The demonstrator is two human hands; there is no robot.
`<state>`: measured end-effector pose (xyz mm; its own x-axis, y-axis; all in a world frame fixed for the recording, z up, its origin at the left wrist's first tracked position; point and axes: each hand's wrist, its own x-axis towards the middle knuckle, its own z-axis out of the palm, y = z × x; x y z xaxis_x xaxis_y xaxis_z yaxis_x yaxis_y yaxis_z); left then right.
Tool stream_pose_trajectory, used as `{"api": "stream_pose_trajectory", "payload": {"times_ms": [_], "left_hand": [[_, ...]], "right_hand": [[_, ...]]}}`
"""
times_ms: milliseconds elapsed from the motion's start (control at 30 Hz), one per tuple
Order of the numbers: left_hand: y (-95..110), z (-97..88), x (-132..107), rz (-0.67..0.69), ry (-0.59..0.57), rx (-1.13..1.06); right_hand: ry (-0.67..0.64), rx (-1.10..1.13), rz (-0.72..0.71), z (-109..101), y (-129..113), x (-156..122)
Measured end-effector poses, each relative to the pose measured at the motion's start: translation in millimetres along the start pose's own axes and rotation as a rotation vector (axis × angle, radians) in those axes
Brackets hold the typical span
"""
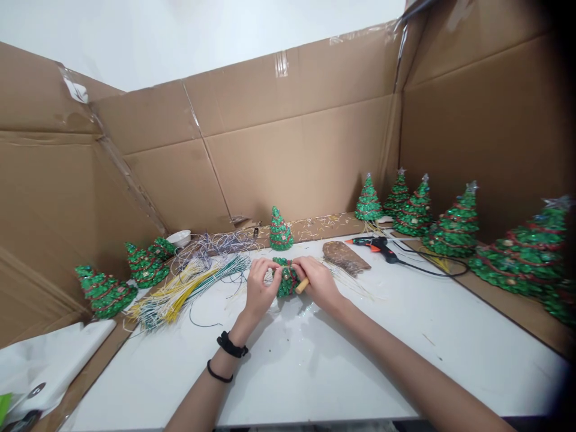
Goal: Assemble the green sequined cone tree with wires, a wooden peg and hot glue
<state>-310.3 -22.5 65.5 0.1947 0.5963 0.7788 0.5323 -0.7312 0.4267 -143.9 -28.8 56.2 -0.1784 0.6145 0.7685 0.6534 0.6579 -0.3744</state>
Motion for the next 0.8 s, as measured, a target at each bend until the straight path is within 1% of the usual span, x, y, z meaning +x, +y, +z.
{"api": "stream_pose_trajectory", "payload": {"times_ms": [333, 467, 567, 633, 700, 733, 767, 800], "left_hand": [[-1.5, -0.2, 0.2, 0.011, 0.006, -0.010], [-1.1, 0.0, -0.1, 0.000, 0.024, -0.003], [-0.9, 0.3, -0.4, -0.030, 0.008, -0.034], [-2.0, -0.9, 0.5, -0.114, -0.009, -0.105], [-4.7, -4.9, 3.3, -0.278, -0.068, -0.232], [-6.4, -8.4, 5.3, -0.380, -0.140, -0.304], [-8.2, -12.8, 7.7, -0.477, -0.245, -0.374], [-10.1, -18.0, 10.1, -0.560, -0.383, -0.429]], "right_hand": [[-0.032, 0.011, -0.009, 0.6, -1.6, -0.1], [-0.042, 0.007, -0.053, -1.0, -3.1, 0.4], [-0.071, -0.019, -0.083, -6.3, -2.7, 4.0], [-0.065, -0.014, -0.069, -13.8, 0.9, 8.4], [-0.013, 0.022, -0.020, -24.1, 7.9, 12.3], [0.016, 0.042, 0.012, -29.9, 12.5, 13.2], [0.036, 0.056, 0.045, -35.5, 17.6, 13.1], [0.037, 0.061, 0.075, -40.8, 22.8, 11.8]]}}
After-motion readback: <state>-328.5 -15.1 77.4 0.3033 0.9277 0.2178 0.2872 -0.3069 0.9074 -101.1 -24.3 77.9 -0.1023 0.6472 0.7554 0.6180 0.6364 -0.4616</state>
